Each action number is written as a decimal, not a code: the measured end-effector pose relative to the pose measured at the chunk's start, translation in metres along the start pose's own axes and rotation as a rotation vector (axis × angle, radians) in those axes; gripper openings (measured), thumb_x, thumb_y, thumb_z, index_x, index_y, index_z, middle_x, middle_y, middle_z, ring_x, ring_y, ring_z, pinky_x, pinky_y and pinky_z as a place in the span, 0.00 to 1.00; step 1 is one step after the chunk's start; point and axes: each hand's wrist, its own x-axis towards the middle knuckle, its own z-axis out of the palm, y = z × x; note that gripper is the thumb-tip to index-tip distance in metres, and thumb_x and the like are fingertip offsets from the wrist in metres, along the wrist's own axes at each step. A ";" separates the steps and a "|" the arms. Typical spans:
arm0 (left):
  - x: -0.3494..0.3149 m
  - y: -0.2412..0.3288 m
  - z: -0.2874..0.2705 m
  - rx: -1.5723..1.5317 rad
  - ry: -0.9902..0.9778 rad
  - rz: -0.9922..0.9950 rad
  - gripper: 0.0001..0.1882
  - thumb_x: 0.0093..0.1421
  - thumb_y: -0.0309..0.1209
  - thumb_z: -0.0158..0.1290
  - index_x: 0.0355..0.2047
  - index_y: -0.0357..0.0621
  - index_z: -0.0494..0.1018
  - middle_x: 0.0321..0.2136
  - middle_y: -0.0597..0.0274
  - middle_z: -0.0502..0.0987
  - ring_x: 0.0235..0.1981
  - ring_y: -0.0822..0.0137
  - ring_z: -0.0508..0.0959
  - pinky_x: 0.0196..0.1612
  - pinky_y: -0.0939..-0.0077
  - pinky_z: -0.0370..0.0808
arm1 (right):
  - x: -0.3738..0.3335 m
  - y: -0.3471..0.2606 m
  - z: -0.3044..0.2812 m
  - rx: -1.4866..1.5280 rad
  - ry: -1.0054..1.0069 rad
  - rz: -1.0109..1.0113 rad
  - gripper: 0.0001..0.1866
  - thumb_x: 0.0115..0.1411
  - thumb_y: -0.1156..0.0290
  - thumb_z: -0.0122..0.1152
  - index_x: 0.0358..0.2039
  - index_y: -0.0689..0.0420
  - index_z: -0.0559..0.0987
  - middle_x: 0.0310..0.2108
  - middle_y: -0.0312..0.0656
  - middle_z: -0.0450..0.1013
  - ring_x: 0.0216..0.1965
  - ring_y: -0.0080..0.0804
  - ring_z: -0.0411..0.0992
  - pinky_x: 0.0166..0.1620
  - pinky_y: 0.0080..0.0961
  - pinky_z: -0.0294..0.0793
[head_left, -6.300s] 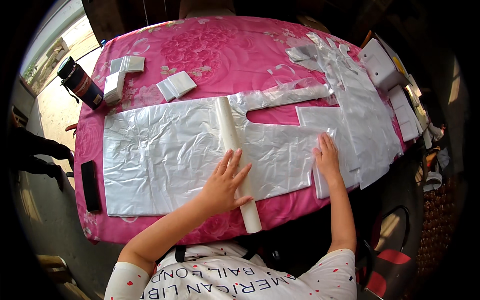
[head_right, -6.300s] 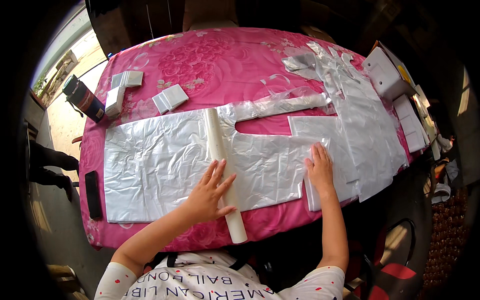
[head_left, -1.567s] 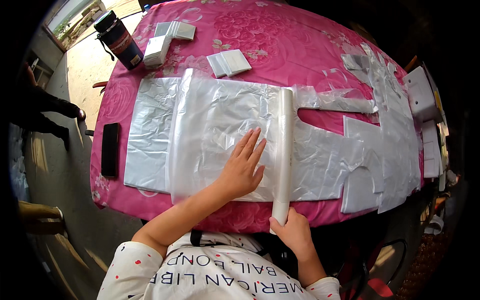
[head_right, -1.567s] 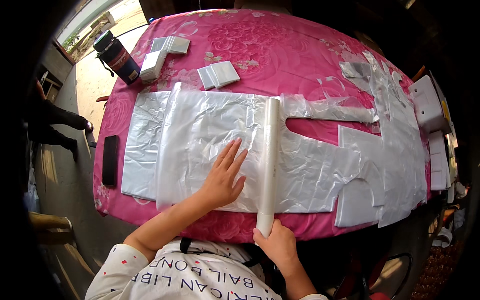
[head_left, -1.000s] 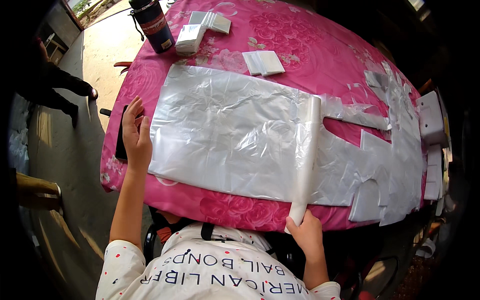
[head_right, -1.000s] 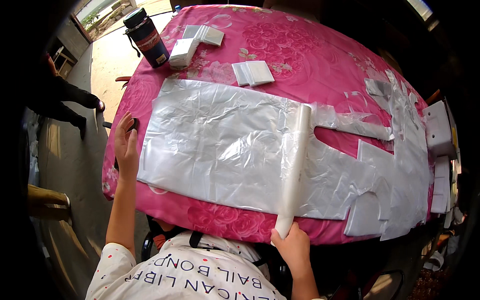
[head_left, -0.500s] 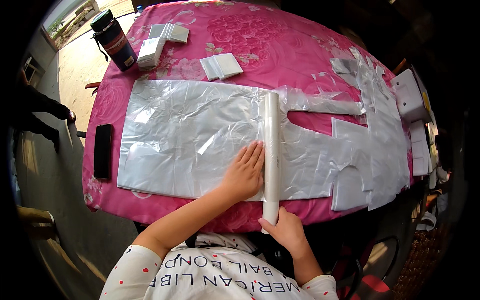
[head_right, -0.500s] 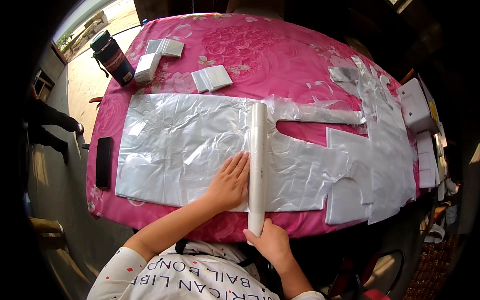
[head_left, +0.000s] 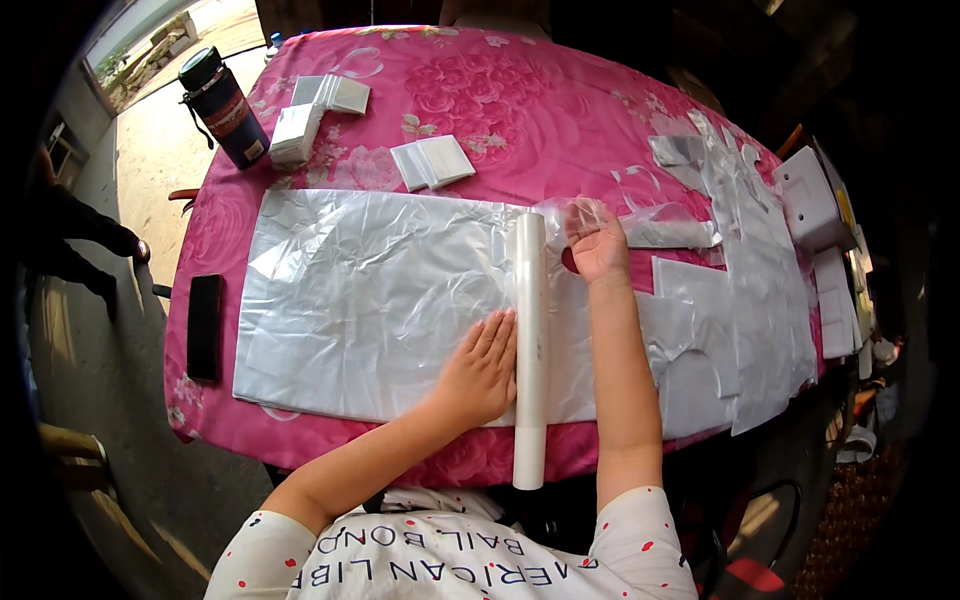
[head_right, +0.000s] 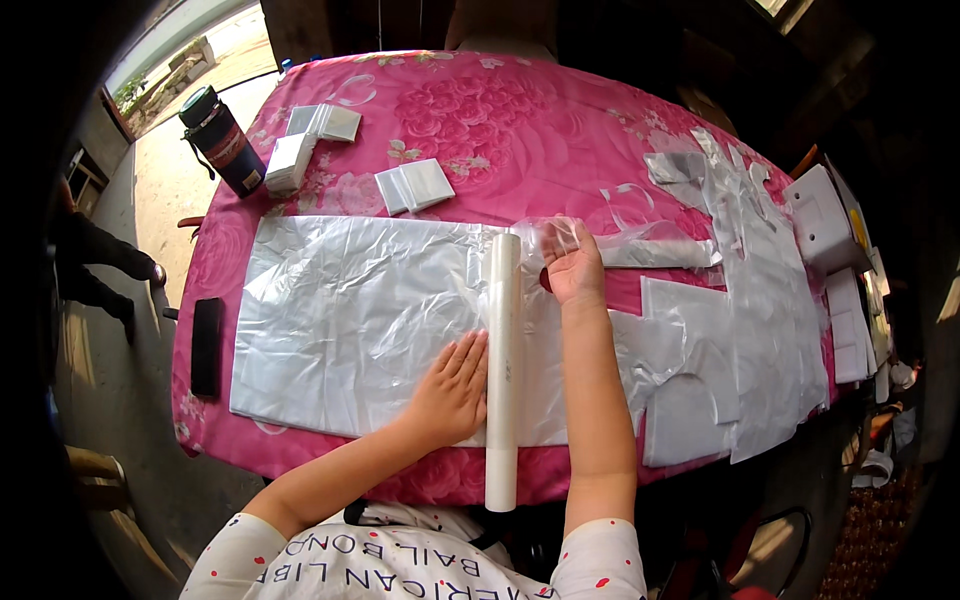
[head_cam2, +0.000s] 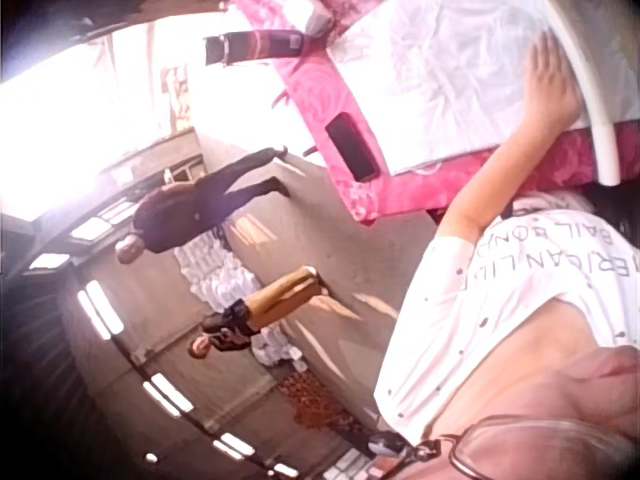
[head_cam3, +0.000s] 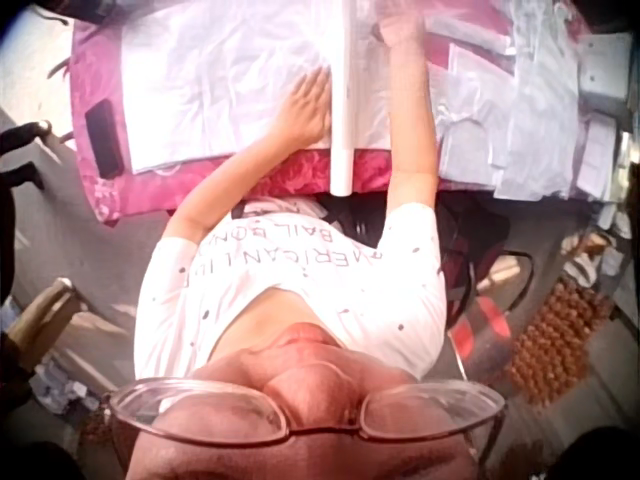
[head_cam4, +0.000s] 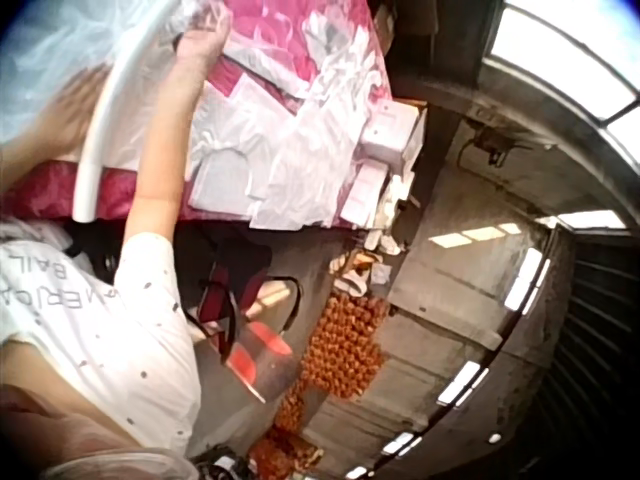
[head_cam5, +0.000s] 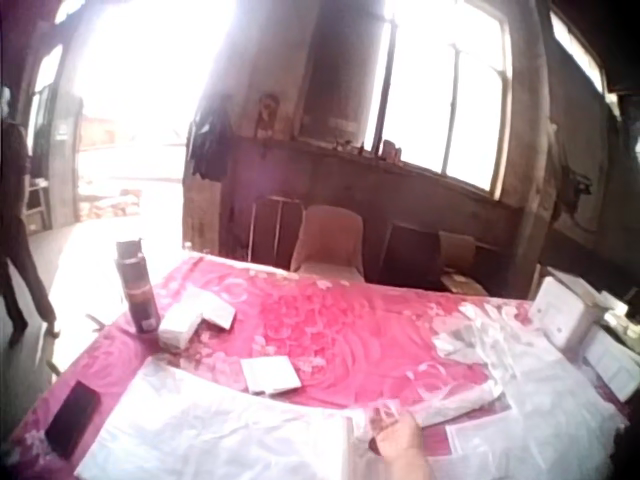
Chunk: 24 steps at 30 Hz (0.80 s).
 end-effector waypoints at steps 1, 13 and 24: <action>0.000 0.000 0.000 -0.003 0.001 -0.003 0.31 0.54 0.34 0.39 0.56 0.25 0.57 0.59 0.39 0.55 0.62 0.49 0.54 0.64 0.59 0.47 | 0.010 -0.017 -0.001 0.074 0.046 -0.082 0.17 0.60 0.64 0.51 0.43 0.64 0.70 0.42 0.46 0.72 0.44 0.39 0.71 0.47 0.34 0.73; -0.002 -0.001 -0.001 0.055 0.003 0.002 0.30 0.56 0.36 0.37 0.55 0.26 0.59 0.58 0.39 0.58 0.61 0.47 0.57 0.63 0.57 0.50 | -0.058 -0.095 0.136 -0.286 -0.116 -0.496 0.17 0.66 0.71 0.37 0.53 0.60 0.67 0.50 0.44 0.69 0.53 0.34 0.66 0.55 0.30 0.66; 0.000 -0.006 0.031 0.120 0.185 0.038 0.30 0.57 0.36 0.39 0.55 0.23 0.56 0.58 0.36 0.57 0.61 0.45 0.57 0.61 0.55 0.53 | -0.145 0.239 0.152 -1.681 -0.996 -0.554 0.27 0.55 0.70 0.54 0.56 0.61 0.64 0.59 0.54 0.57 0.62 0.51 0.51 0.62 0.45 0.50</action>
